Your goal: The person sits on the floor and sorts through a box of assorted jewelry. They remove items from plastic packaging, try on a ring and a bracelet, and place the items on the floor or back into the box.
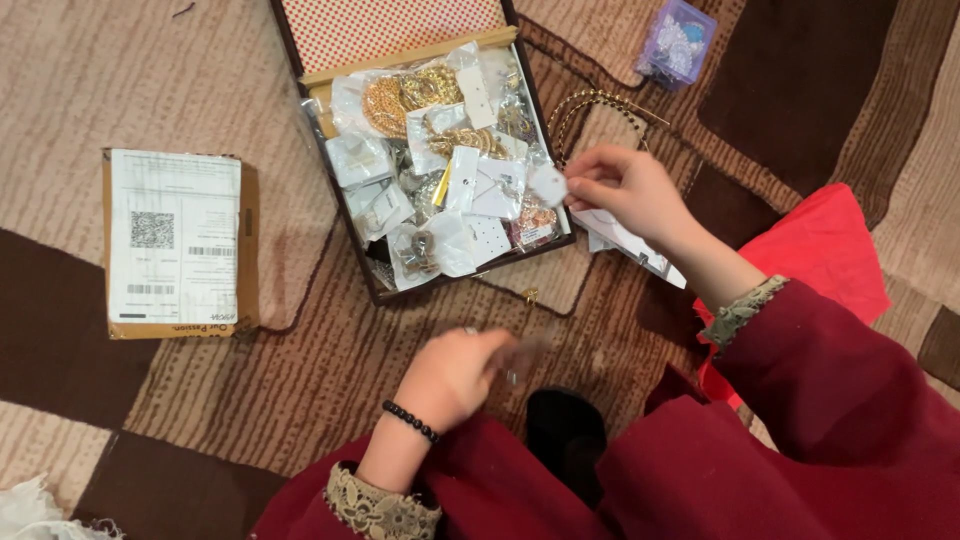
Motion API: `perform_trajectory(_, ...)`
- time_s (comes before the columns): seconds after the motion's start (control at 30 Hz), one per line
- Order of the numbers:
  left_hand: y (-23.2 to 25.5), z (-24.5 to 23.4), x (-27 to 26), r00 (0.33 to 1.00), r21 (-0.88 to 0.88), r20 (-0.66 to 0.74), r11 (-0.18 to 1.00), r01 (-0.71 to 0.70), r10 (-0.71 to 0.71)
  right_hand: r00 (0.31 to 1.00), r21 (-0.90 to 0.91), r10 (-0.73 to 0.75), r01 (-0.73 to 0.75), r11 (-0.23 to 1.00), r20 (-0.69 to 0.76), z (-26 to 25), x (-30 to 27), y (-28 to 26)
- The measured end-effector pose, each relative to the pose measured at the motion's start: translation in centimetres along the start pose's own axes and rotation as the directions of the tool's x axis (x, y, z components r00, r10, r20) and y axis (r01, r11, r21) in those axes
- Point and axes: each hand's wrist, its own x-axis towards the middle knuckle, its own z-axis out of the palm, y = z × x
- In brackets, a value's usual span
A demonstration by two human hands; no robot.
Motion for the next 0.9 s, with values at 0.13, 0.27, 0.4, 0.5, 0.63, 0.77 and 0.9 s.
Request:
perform_trajectory(0.13,-1.4,2.2,-0.6,0.986,0.157,0.135,0.981,-0.118,0.097,0.999,-0.477,-0.041,0.047,0.878,0.023,-0.3,-0.8,-1.2)
perform_trajectory(0.27,-1.7,1.1,-2.1,0.984,0.325,0.124,0.942,0.085,-0.131,0.904,-0.596,-0.406,0.4,0.696,0.133,-0.4,-3.0,-0.3)
perform_trajectory(0.4,-2.5,1.7,-1.6,0.979,0.403,0.019,0.898,0.179,-0.203,0.883,-0.54,-0.165,0.406,0.737,0.439,1.6,-6.0,2.4)
perform_trajectory(0.5,-3.6,3.4,-1.0,0.986,0.435,-0.152,0.892,0.128,-0.067,0.753,-0.668,-0.26,0.657,0.35,0.604,4.0,-7.4,9.5)
perform_trajectory(0.63,-1.9,2.1,-0.9,0.98,0.389,-0.197,0.918,0.077,0.001,0.563,-0.622,-0.532,0.778,0.083,0.633,5.0,-9.0,12.8)
perform_trajectory(0.77,-1.0,1.8,-0.1,0.966,0.13,-0.232,0.98,0.148,-0.115,0.67,-0.647,-0.399,0.732,0.214,0.626,4.0,-9.9,13.6)
perform_trajectory(0.9,-1.0,2.9,0.8,0.949,0.121,-0.312,0.989,0.087,-0.045,0.827,-0.669,-0.302,0.562,0.486,0.475,1.9,-10.0,12.4)
